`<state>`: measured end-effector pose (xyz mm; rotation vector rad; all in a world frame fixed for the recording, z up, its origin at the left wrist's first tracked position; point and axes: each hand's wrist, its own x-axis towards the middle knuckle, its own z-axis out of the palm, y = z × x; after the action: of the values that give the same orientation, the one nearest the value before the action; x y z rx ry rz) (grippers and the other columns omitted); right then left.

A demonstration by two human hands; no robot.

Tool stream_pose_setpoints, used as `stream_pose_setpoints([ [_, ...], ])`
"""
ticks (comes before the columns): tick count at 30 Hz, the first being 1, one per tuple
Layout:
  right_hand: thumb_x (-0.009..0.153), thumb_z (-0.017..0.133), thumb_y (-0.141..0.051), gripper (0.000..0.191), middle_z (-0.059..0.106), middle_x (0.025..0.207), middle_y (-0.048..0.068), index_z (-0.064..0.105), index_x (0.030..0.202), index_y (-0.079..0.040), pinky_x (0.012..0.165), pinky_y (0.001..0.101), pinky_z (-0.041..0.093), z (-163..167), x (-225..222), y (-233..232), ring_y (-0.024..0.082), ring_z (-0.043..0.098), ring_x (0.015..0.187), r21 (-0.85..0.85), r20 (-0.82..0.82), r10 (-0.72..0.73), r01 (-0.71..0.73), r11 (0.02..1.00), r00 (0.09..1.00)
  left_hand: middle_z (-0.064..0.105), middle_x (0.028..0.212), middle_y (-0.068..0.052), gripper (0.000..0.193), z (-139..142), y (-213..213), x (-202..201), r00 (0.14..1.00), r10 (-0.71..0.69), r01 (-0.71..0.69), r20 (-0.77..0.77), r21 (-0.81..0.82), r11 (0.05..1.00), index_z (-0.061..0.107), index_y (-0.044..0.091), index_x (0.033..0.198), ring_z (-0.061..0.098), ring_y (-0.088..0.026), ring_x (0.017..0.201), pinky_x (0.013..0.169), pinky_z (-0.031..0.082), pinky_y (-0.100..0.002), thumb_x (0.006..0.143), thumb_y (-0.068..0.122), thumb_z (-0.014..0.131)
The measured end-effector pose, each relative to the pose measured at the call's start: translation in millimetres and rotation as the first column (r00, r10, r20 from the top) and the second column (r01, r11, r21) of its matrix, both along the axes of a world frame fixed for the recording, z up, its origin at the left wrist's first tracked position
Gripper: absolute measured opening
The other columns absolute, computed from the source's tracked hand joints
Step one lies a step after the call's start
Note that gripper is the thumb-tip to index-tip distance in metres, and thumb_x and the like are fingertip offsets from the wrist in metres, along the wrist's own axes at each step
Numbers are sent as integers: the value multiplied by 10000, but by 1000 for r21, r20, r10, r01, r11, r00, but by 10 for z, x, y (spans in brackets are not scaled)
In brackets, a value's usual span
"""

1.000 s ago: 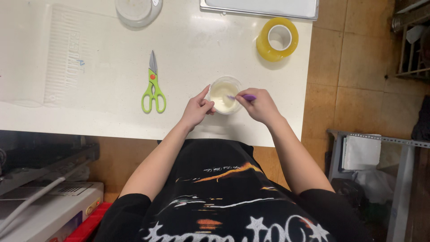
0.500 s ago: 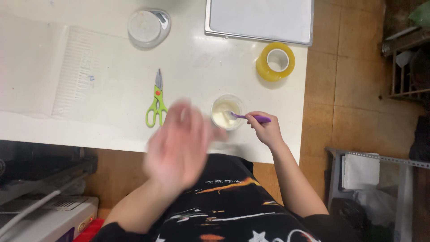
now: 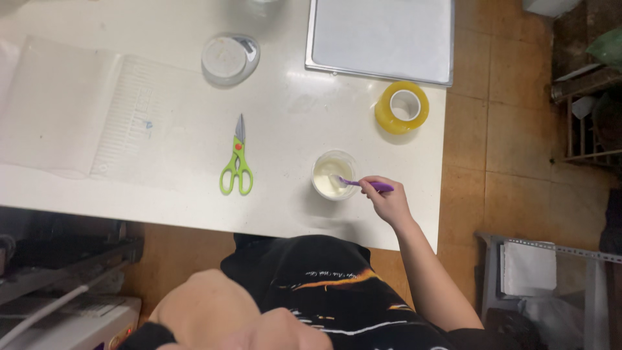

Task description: The person holds a small bowl on a white worktable and stirs a thick white mixture inside it with a purple spatula, steadying the bowl with the other hand. They keep stirring for most of the episode, then set the spatula on a tape roll and reach toward items at the far side of the table.

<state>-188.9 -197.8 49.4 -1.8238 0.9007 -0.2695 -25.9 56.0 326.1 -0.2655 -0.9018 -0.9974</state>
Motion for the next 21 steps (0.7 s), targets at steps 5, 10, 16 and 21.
stream_pose_setpoints([
  [5, 966, 707, -233, 238, 741, 781, 63, 767, 1042, -16, 649, 248, 524, -39, 32, -21, 100, 672, 724, 7, 53, -2, 2, 1000, 999, 607, 894, -98, 241, -445, 118, 92, 994, 107, -108, 14, 111, 988, 581, -18, 1180, 608, -226, 861, 1149, 479, -414, 1064, 191, 545],
  [10, 978, 680, -218, 235, 741, 791, 60, 763, 1036, -6, 625, 255, 529, 13, 51, 4, 103, 661, 693, 24, 63, -44, 42, 999, 997, 625, 857, -109, 224, -1635, -324, 299, 897, 390, -377, 210, 824, 423, 603, -38, 1117, 624, -228, 826, 1177, 485, -398, 1058, 174, 566],
  [16, 994, 661, -215, 237, 728, 750, 69, 752, 1025, 1, 571, 269, 531, 100, 348, -37, 102, 651, 605, -18, -27, -76, 76, 997, 997, 703, 916, -73, 540, -3094, -635, 285, 664, -128, -747, 736, 646, -161, 485, 49, 1422, 700, -183, 772, 775, 558, -349, 938, 230, 642],
  [21, 981, 691, -199, 207, 731, 776, 85, 757, 1015, -5, 618, 296, 534, 183, 714, -51, 137, 648, 647, -81, -31, 168, -170, 982, 985, 771, 851, -70, 549, -3332, -758, 185, 506, -256, -857, 823, 514, -40, 451, 79, 1526, 712, -185, 755, 741, 555, -337, 1007, 245, 510],
])
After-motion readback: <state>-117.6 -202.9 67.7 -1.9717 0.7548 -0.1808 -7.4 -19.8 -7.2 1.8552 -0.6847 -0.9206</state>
